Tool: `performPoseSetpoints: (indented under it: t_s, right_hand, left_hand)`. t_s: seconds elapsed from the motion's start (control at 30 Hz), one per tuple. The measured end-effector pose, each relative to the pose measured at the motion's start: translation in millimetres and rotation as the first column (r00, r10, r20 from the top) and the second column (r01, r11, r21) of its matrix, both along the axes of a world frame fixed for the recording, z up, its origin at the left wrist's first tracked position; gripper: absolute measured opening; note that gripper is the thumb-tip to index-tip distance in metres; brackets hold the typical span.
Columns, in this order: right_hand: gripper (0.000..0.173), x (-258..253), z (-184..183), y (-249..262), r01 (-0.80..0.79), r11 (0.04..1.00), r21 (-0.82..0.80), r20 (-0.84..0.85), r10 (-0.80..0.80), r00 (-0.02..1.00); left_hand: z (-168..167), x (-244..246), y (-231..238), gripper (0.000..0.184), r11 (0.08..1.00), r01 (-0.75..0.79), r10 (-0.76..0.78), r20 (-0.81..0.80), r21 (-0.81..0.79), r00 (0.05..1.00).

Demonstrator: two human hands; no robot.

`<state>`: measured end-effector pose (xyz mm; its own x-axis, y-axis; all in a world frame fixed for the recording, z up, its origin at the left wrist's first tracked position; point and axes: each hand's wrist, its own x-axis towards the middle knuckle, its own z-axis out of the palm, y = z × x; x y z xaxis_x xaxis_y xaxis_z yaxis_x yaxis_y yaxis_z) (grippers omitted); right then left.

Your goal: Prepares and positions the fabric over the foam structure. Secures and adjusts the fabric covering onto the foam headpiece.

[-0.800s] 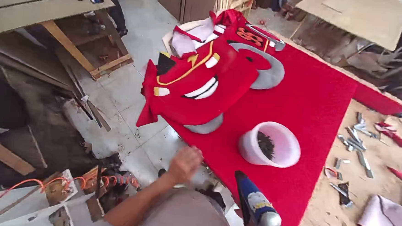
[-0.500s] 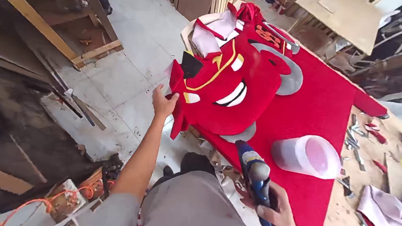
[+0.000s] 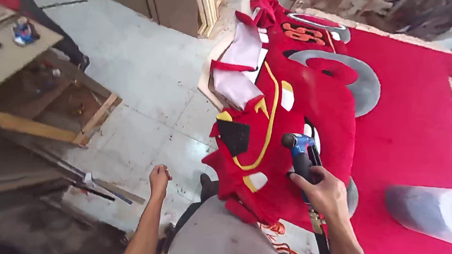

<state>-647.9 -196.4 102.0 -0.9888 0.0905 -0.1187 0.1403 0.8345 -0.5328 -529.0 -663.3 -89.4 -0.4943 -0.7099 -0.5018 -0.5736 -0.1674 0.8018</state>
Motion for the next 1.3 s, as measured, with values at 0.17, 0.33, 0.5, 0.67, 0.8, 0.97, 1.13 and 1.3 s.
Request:
performPoseSetpoints:
  t_s: [0.17,0.33,0.5,0.67,0.8,0.97,1.13,1.3]
  right_hand:
    - [0.053,-14.4,14.3,-68.7,0.218,0.964,-0.154,0.043,-0.214,0.976]
    - [0.048,-4.1,25.6,-150.0,0.394,0.903,-0.172,-0.051,-0.407,0.912]
    - [0.059,-16.8,42.2,-222.2,0.541,0.841,-0.015,-0.158,-0.536,0.829]
    - [0.071,-120.3,40.7,-222.3,0.582,0.722,0.375,-0.174,-0.562,0.809]
    - [0.066,-186.3,12.7,-202.7,0.574,0.676,0.462,-0.032,-0.634,0.773]
    - [0.048,-178.6,4.2,-259.0,0.611,0.707,0.357,-0.198,-0.582,0.789]
    - [0.032,-143.3,-26.9,-388.2,0.593,0.801,0.078,-0.458,-0.5,0.735]
    - [0.062,-177.2,-87.0,-449.4,0.568,0.823,-0.024,-0.345,-0.54,0.768]
  left_hand:
    - [82.3,-143.3,-56.7,0.037,0.834,0.445,-0.517,-0.179,-0.326,0.837]
    - [129.4,-305.5,-74.4,0.042,0.593,0.642,-0.793,-0.213,-0.486,0.571]
    - [107.7,-400.6,-59.1,0.073,0.549,0.835,-0.806,-0.24,0.043,0.542]
    - [103.5,-401.1,-73.5,0.043,0.365,0.819,-0.778,-0.339,0.442,0.529]
    - [108.4,-422.8,-83.8,0.038,0.218,0.848,-0.821,-0.379,0.483,0.427]
    - [116.5,-437.1,-73.6,0.039,0.031,0.881,-0.912,-0.348,0.472,0.219]
    - [121.6,-459.0,-71.0,0.038,-0.138,0.882,-0.968,-0.248,0.45,-0.025]
    - [124.6,-501.4,-83.6,0.043,-0.556,0.741,-0.831,-0.255,0.377,-0.494]
